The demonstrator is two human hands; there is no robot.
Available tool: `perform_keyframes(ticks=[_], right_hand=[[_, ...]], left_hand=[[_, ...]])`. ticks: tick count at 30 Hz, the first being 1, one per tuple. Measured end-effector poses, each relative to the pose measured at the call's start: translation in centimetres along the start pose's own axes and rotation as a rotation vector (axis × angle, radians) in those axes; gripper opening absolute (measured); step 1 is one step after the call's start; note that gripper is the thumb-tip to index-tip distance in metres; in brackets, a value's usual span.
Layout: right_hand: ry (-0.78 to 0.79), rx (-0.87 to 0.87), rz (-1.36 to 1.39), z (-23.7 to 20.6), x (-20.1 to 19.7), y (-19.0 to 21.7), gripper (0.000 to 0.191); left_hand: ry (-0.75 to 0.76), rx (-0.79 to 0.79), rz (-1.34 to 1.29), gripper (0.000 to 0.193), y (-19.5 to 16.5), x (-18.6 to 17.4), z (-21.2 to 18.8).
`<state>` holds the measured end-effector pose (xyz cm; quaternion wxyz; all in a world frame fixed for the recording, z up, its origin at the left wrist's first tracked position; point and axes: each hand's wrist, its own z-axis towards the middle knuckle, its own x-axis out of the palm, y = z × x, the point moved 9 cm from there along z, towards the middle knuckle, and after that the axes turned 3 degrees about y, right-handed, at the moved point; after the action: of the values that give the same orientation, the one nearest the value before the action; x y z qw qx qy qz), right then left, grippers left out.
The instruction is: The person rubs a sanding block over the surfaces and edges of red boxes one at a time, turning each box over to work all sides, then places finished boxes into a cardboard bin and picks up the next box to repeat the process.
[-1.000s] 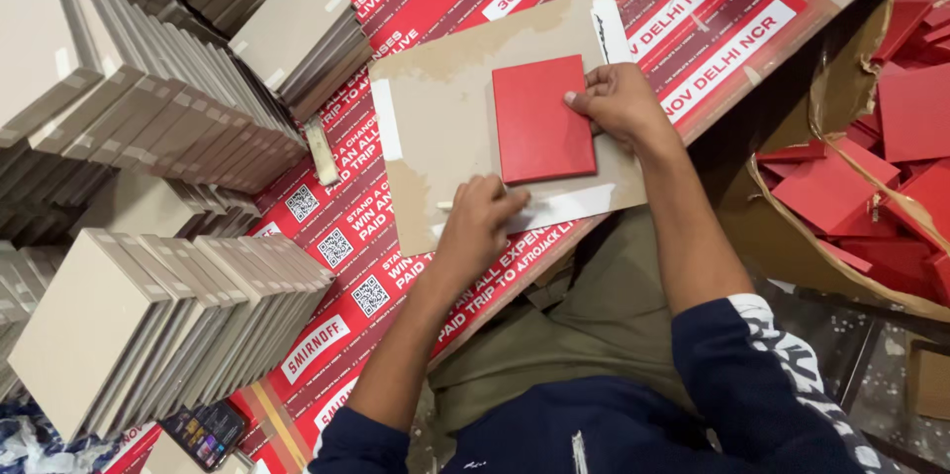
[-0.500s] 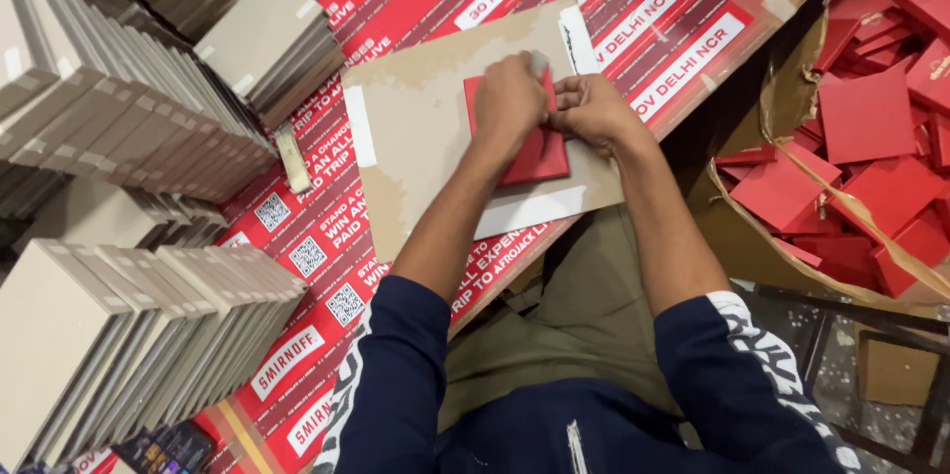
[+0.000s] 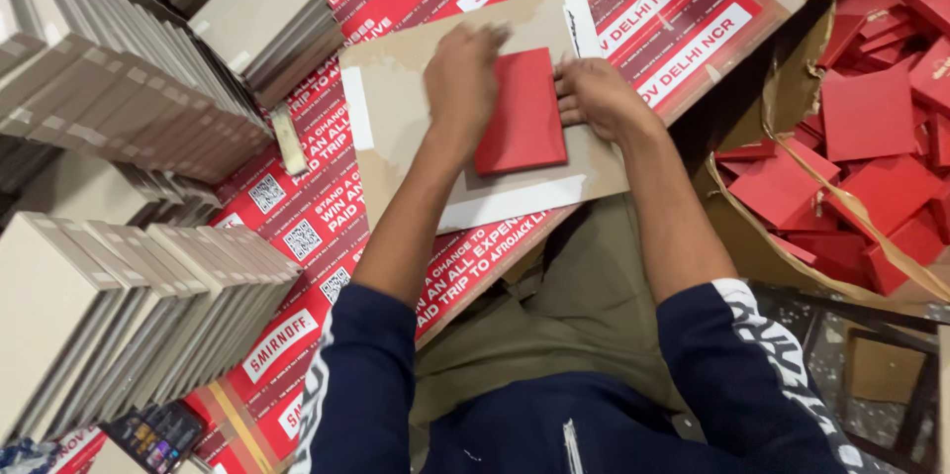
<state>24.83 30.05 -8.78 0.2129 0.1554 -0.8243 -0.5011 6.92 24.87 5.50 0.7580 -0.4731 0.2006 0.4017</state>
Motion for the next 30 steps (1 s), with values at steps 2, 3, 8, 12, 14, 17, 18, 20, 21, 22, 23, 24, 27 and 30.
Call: perform_keyframes(ticks=[2, 3, 8, 12, 14, 17, 18, 20, 21, 22, 23, 24, 27, 30], right_hand=[[0.025, 0.064, 0.126, 0.7, -0.5, -0.8, 0.083], [0.033, 0.089, 0.175, 1.1, -0.8, -1.0, 0.094], [0.109, 0.109, 0.291, 1.5, -1.2, -0.9, 0.120], [0.071, 0.173, 0.295, 0.8, -0.8, -0.6, 0.109], [0.049, 0.171, 0.211, 0.5, -0.2, 0.0, 0.090], [0.019, 0.110, 0.083, -0.3, 0.5, 0.9, 0.054], [-0.031, 0.100, 0.047, -0.5, 0.3, 1.0, 0.045], [-0.082, 0.062, -0.035, -0.7, 0.1, 1.2, 0.029], [-0.079, 0.038, -0.080, -0.6, 0.2, 1.4, 0.024], [-0.075, 0.013, -0.125, -0.5, 0.2, 1.5, 0.019], [-0.053, 0.026, -0.096, -0.3, 0.3, 1.3, 0.015], [-0.033, 0.039, -0.069, -0.2, 0.4, 1.2, 0.012], [-0.014, 0.060, -0.092, 0.1, 0.4, 1.1, 0.011], [-0.054, 0.064, -0.149, 0.0, 0.4, 1.4, 0.013]], left_hand=[[0.039, 0.158, 0.119, 0.015, -2.9, 2.5, 1.2], [0.055, 0.232, 0.138, 0.015, -4.1, 3.6, 1.3], [0.183, 0.341, 0.140, 0.018, -5.4, 5.7, -2.4], [0.260, 0.431, 0.092, 0.022, -6.7, 4.2, -8.4], [0.306, 0.445, 0.091, 0.022, -7.1, 3.2, -10.2], [0.413, 0.452, 0.051, 0.020, -7.6, 1.6, -11.6], [0.438, 0.478, 0.022, 0.019, -7.9, 1.2, -11.6], [0.459, 0.487, -0.004, 0.018, -8.1, 0.9, -10.9], [0.457, 0.466, -0.001, 0.019, -7.8, 1.0, -9.9], [0.455, 0.444, 0.004, 0.020, -7.4, 1.4, -8.9], [0.442, 0.517, -0.013, 0.027, -7.8, 1.8, -8.1], [0.426, 0.591, -0.033, 0.035, -8.2, 2.3, -7.3], [0.401, 0.748, -0.173, 0.024, -9.1, 3.3, -6.7], [0.522, 0.741, -0.301, 0.022, -8.2, 3.7, -7.4]])
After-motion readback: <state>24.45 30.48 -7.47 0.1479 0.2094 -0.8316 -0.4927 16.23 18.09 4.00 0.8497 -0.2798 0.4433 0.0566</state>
